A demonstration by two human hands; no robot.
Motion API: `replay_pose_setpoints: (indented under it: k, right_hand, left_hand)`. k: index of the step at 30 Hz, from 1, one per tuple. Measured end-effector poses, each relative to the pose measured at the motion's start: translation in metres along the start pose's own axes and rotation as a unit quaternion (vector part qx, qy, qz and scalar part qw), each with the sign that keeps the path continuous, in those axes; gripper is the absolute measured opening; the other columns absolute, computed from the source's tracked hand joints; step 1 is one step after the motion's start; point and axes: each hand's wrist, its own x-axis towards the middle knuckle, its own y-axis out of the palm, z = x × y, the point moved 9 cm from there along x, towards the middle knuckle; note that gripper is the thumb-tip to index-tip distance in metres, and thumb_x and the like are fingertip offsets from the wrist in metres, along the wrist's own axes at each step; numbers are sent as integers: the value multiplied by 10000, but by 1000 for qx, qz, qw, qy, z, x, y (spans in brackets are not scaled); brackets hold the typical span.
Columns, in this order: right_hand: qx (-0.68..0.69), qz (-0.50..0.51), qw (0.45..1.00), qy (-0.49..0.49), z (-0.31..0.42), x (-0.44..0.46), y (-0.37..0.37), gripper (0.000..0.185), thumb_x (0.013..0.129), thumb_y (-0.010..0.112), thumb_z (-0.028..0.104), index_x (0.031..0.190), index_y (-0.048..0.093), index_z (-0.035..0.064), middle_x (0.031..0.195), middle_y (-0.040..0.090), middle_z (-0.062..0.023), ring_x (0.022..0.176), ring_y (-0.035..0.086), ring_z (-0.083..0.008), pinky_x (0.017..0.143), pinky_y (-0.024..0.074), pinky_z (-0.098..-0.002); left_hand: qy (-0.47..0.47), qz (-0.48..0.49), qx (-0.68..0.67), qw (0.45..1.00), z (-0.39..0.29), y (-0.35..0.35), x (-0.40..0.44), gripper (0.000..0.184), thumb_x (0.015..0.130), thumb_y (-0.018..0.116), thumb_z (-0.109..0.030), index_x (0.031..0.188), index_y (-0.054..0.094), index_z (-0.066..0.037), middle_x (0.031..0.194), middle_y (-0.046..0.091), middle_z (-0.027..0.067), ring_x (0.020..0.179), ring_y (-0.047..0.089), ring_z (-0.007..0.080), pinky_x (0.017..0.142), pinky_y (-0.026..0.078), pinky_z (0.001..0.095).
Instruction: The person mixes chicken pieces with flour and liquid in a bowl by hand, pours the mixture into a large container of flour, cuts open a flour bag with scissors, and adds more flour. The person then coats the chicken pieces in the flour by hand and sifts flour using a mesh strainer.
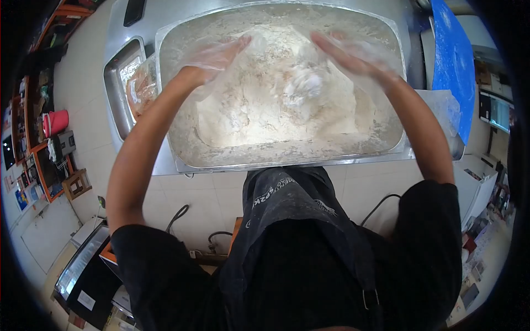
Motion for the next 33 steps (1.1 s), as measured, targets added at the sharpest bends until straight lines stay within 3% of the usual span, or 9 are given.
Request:
replay_pose_setpoints:
  k: [4,7,9,14,18,20,23,28,33]
  right_hand:
    - [14,-212,945,-247,-22,97,50,579,947,90,454,1401,211,116,1441,220,-151,1328,234,-279,1104,164,-427]
    - [-265,-141,941,-154,-11,129,110,542,957,128,423,1407,186,127,1424,246,-147,1299,283,-274,1099,163,-444]
    - [83,22,970,-226,-14,82,133,567,948,168,460,1404,199,124,1377,320,-175,1253,356,-281,1086,194,-471]
    - [159,235,955,84,-91,24,105,743,866,214,640,1411,176,137,1418,245,-170,1320,217,-301,1085,168,-485]
    - [345,73,934,57,-82,68,177,797,844,226,680,1424,112,145,1473,83,-150,1367,27,-279,1090,120,-488]
    - [431,47,901,28,-34,57,155,839,829,200,699,1415,128,103,1461,104,-175,1357,68,-307,1092,106,-488]
    - [497,17,867,-32,23,29,99,904,805,177,730,1400,166,48,1440,148,-209,1339,136,-343,1089,105,-493]
    - [236,-84,965,-72,-16,20,24,929,771,251,763,1337,341,32,1364,320,-240,1280,303,-354,1033,254,-526]
    - [320,-102,937,-100,-21,108,59,816,820,275,694,1269,451,35,1273,444,-246,1213,414,-335,1002,321,-499]
  left_hand:
    - [-31,-38,2,999,11,41,40,769,817,311,-701,1269,477,-100,862,638,67,790,581,213,712,435,375]
    - [141,-59,0,988,-25,60,34,763,838,270,-689,1283,462,-100,938,641,64,833,588,195,775,443,360]
    - [195,-18,-185,963,-11,73,-1,775,845,238,-685,1313,418,-94,1116,574,108,1004,543,224,888,405,372]
    - [47,154,-352,922,52,92,-23,928,770,200,-771,1413,162,-103,1459,103,191,1353,109,327,1078,134,508]
    - [9,221,-252,942,15,139,-25,926,793,204,-749,1421,14,-97,1464,-7,210,1358,52,337,1087,76,485]
    - [68,173,-527,829,-39,131,-25,964,778,240,-760,1418,-2,-81,1463,-37,207,1361,22,328,1084,78,503]
    - [41,56,-560,825,-54,81,-47,939,761,186,-783,1350,340,-68,1394,262,252,1346,156,322,1081,121,506]
    - [12,305,-122,945,-2,57,-26,904,781,291,-736,1397,190,-82,1422,168,230,1347,153,300,1082,170,476]
    - [52,-39,-192,979,-10,55,39,820,816,357,-671,1369,297,-67,1406,267,210,1318,244,281,1068,238,399]
